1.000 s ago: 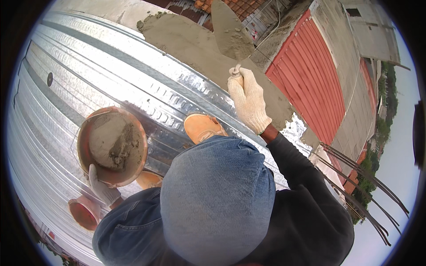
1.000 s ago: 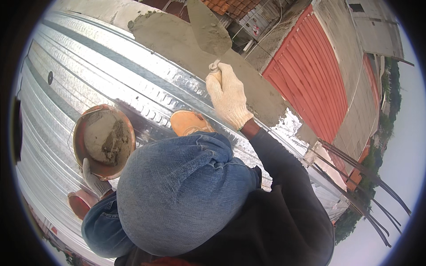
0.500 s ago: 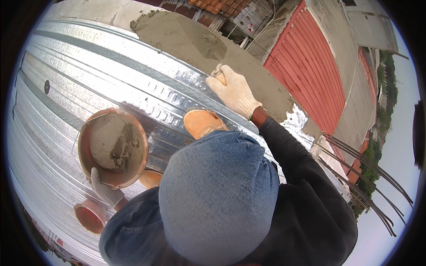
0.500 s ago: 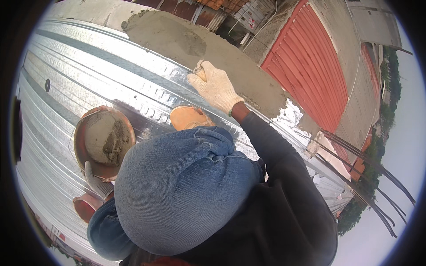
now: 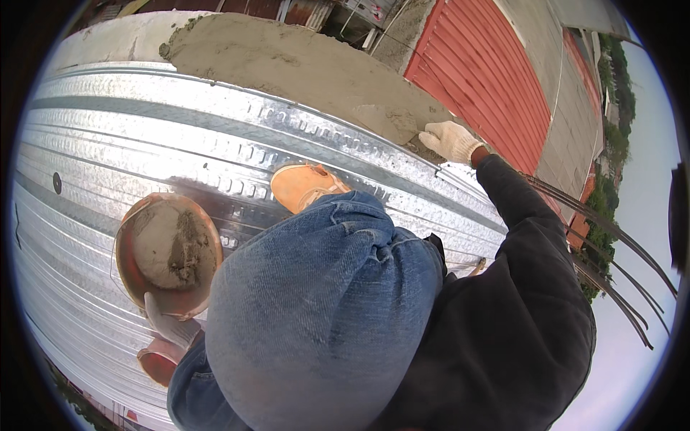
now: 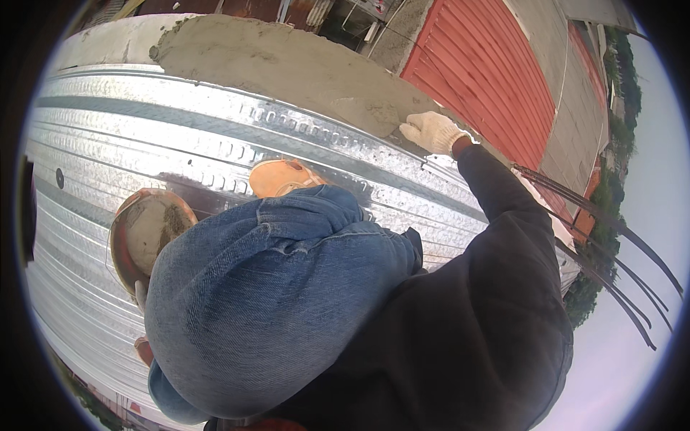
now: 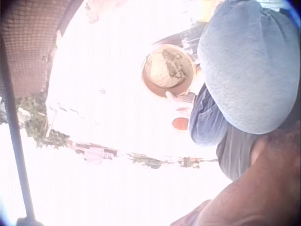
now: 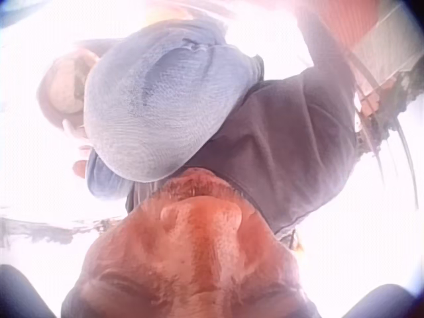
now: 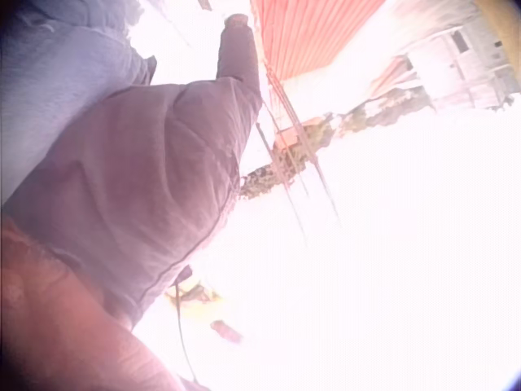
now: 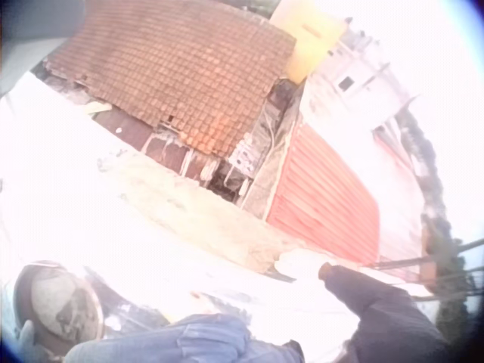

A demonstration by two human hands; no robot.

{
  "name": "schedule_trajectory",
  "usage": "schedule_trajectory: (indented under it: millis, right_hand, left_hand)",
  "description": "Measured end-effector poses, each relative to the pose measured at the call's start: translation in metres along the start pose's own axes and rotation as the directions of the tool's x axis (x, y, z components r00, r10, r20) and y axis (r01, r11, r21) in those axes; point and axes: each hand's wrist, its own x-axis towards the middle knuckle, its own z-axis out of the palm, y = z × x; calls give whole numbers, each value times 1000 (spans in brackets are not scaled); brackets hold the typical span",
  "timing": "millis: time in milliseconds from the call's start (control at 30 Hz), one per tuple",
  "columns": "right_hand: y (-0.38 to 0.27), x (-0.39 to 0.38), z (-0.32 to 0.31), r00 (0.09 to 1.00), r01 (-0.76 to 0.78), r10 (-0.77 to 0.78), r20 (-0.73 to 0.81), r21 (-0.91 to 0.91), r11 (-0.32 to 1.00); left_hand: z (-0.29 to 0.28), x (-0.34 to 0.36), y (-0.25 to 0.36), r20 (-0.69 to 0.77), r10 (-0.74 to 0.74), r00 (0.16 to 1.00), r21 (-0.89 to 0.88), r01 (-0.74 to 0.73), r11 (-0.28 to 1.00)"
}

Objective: The person scoops cement from a bucket using a trowel and applies it to a corrugated metal roof. They repeatedly smooth the cement along the roof's ridges, working their way across the surface.

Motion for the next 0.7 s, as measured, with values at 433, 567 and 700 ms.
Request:
schedule_trajectory:
  millis: [433,567,700]
  right_hand:
    - [153,-105,33,964,-207,249,92,-332,920]
    - [166,-126,30,977,-160,198,73,-354,921]
    - [140,-130,23,985,-112,90,-146,-150,982]
  left_hand:
    - [-4,6,-5,22,-2,1000,0,2,1000]
    - [-16,19,-11,40,30,999,-51,-28,998]
    - [-6,15,-15,73,125,989,-181,-110,977]
